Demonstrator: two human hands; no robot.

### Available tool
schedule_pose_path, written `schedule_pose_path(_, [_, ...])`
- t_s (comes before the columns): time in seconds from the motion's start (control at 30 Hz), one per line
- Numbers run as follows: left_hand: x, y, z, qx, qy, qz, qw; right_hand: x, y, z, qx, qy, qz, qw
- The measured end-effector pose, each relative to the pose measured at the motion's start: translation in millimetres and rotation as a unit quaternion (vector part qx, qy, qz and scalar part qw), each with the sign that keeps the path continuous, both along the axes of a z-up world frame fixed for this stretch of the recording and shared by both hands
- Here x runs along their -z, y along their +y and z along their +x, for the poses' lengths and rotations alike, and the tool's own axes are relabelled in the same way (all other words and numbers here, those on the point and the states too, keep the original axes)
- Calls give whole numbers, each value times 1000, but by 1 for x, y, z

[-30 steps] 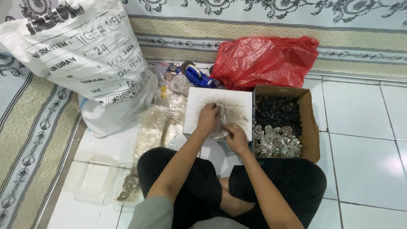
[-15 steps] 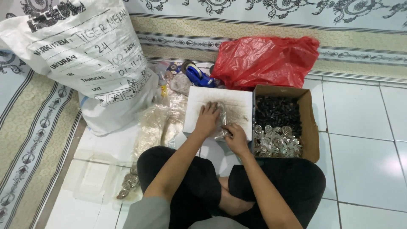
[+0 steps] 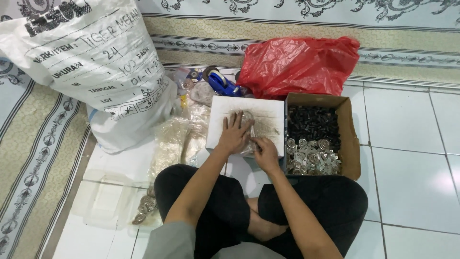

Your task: The person sits on the floor and packs small metal hardware pieces into clear plastic bags. They gather pieces from a cardboard box, place them on a white styrofoam block, and seal them into bags. The person repeats this process multiple times, handling the hardware by hand.

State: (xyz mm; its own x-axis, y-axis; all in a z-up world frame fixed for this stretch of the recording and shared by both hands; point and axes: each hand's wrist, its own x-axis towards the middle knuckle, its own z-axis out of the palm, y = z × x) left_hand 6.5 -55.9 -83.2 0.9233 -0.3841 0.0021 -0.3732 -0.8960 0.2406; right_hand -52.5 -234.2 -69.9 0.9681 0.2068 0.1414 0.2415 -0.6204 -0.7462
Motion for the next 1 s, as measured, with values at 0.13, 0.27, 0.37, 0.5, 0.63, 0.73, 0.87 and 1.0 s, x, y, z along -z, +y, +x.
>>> schedule_pose_path(0.13, [-16, -8, -11, 8, -5, 5, 1000, -15, 4, -4, 8, 5, -1, 1000])
schedule_pose_path(0.27, [36, 2, 19, -19, -34, -105, 994, -15, 4, -8, 21, -1, 6, 1000])
schedule_pose_path(0.37, [63, 9, 35, -89, -65, -123, 986, -12, 4, -6, 24, -8, 5, 1000])
schedule_pose_path(0.5, [28, -2, 18, -39, -101, -87, 990, -3, 3, -4, 24, -17, -4, 1000])
schedule_pose_path(0.63, [28, 0, 18, -51, -79, -131, 987, -3, 4, -3, 25, -8, 1, 1000])
schedule_pose_path(0.73, [5, -7, 3, -130, -68, -116, 982, -5, 4, -5, 26, -6, 2, 1000])
schedule_pose_path(0.87, [-24, -6, -4, -53, -9, -95, 994, -5, 5, -4, 27, -20, -4, 999])
schedule_pose_path(1.0, [-8, 2, 8, -77, 47, -37, 995, 0, 5, -4, 26, -30, -10, 999])
